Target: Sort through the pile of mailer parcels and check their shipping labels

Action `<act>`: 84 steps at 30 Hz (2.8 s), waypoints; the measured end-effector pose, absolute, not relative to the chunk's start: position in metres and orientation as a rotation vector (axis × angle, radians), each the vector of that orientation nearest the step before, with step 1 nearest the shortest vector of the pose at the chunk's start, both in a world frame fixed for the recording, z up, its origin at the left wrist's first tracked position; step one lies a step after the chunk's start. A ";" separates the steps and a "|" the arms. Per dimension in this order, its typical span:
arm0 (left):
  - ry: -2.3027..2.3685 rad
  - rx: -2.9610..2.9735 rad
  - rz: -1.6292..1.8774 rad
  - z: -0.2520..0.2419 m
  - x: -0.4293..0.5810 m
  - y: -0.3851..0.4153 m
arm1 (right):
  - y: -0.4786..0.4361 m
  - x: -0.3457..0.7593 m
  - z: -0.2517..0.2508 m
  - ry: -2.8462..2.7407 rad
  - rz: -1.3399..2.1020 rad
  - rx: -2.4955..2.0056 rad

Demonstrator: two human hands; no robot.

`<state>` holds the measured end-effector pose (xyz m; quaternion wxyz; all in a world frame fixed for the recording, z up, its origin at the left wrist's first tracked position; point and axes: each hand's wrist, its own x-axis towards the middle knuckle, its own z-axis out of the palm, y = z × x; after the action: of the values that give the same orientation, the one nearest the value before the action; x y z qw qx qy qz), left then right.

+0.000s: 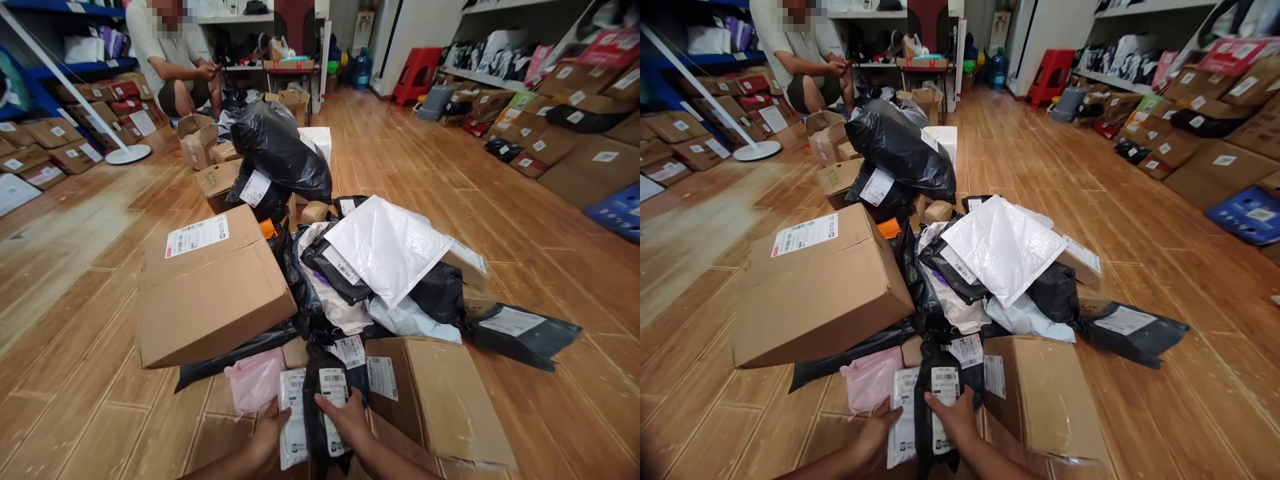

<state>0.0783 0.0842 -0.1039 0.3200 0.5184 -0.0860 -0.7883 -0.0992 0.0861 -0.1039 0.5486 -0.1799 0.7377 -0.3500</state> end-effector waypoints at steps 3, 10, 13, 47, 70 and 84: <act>-0.106 1.296 -2.101 -0.099 0.071 0.087 | 0.090 -0.103 -0.106 1.651 -0.842 -0.405; -0.251 1.386 -2.066 -0.093 0.072 0.069 | 0.084 -0.119 -0.102 1.329 -0.855 -0.183; -0.394 1.548 -1.811 -0.082 0.080 0.058 | 0.087 -0.123 -0.109 1.421 -0.897 -0.193; -0.447 1.400 -2.660 -0.037 0.105 0.031 | 0.104 -0.105 -0.135 1.405 -0.844 -0.279; -0.305 1.316 -2.414 -0.066 0.071 0.070 | 0.109 -0.091 -0.106 0.986 -0.737 -0.126; -0.439 1.547 -2.105 -0.098 0.071 0.074 | 0.112 -0.084 -0.118 1.077 -0.917 -0.115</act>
<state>0.0714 0.0735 -0.0985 0.2439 0.5663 -0.1608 -0.7707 -0.0841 0.1118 -0.1180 0.7586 -0.0528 0.4946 -0.4209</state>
